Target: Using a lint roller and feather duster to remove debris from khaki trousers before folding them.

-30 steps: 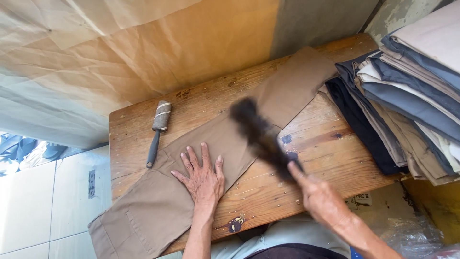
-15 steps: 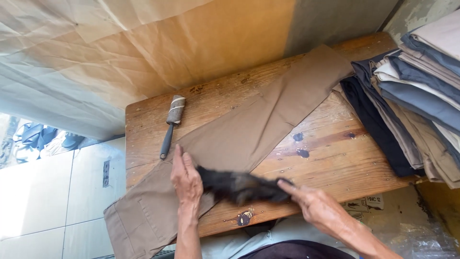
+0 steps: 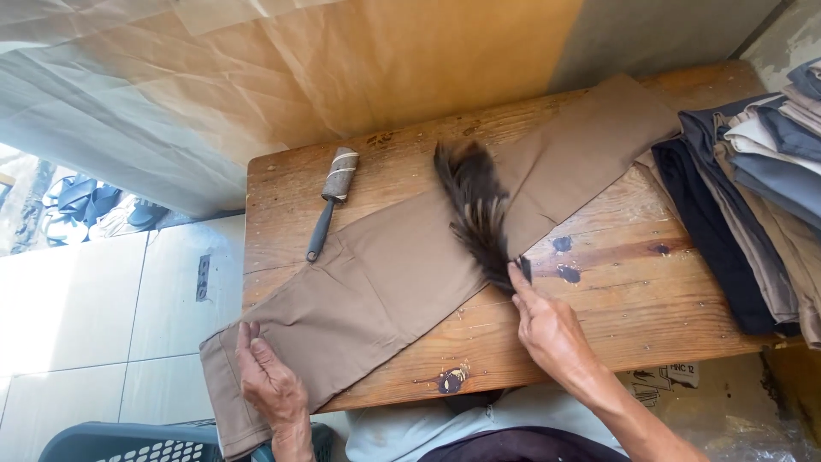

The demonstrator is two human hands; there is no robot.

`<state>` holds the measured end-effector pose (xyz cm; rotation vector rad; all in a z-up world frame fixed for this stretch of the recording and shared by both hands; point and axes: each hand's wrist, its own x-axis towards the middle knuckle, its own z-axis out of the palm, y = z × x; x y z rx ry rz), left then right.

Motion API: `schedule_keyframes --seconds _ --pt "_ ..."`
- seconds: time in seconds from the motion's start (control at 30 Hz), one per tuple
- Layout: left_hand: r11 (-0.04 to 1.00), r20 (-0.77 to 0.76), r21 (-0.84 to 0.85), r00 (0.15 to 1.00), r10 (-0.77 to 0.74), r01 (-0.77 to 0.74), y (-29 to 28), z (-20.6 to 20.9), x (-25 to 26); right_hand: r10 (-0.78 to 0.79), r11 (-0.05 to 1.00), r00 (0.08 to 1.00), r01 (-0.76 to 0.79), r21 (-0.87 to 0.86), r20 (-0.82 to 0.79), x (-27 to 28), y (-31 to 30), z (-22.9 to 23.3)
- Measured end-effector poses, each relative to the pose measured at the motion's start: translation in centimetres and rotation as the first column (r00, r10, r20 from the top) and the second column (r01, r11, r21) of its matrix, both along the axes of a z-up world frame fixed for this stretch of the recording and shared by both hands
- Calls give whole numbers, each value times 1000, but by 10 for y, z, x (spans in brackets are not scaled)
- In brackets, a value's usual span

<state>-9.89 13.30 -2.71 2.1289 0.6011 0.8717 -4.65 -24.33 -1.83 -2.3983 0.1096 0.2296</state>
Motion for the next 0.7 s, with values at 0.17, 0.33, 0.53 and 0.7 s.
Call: schedule_keyframes --seconds 0.17,0.33,0.53,0.7 --pt "999 -54 -30 998 27 -28 14 1 2 725 667 687 -686 293 -43 -18 0 35" --pt "946 -115 306 983 145 -104 60 -13 -12 592 771 806 -573 277 17 -9 -18 21" --pt "899 -776 -55 586 235 -434 52 63 8 -122 981 974 148 126 -190 11 -26 31" --pt "898 -818 -64 538 204 -436 83 51 3 -198 961 929 246 125 -312 36 -16 46"
